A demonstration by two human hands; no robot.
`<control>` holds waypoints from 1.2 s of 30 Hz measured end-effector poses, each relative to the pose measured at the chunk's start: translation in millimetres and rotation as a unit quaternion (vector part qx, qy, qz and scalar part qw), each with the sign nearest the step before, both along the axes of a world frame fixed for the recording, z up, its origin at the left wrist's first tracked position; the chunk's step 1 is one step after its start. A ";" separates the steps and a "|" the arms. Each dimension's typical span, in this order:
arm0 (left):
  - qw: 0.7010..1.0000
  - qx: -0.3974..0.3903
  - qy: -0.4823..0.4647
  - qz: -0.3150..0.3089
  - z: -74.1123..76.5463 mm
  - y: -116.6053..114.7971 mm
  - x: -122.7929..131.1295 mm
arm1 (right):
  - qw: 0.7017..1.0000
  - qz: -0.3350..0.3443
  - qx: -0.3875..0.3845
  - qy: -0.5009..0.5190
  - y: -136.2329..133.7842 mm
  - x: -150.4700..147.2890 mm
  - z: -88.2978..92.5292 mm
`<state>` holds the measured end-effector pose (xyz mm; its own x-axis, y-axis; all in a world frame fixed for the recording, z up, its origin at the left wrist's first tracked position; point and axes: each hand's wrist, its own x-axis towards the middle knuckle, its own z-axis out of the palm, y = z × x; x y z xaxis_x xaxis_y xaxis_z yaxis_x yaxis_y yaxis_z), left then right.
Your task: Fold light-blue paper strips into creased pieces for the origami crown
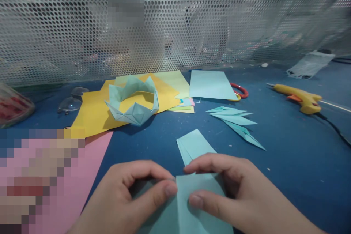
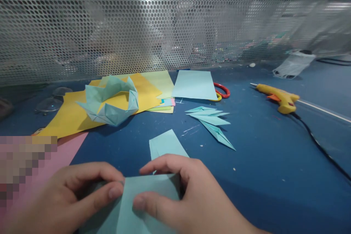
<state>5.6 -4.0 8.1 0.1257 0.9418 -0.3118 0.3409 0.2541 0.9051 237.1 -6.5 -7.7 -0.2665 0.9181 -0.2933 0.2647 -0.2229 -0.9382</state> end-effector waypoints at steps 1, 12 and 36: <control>1.000 0.005 -0.002 -0.011 -1.2 1.9 -2.8 | 1.000 -0.005 -0.011 -0.002 1.6 1.9 1.2; 0.995 -0.094 -0.042 -0.016 -3.3 7.4 -17.4 | 0.989 -0.102 0.078 -0.075 16.6 5.8 15.3; 0.952 -0.144 -0.264 0.060 -7.4 12.8 -17.6 | 0.989 -0.145 -0.015 0.029 20.2 19.6 8.4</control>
<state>-12.0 8.8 0.7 0.2331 0.8447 -0.4818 -0.1895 0.5254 0.8295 256.7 13.8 0.7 -0.0104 0.9498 -0.3127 0.1316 -0.3087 -0.9420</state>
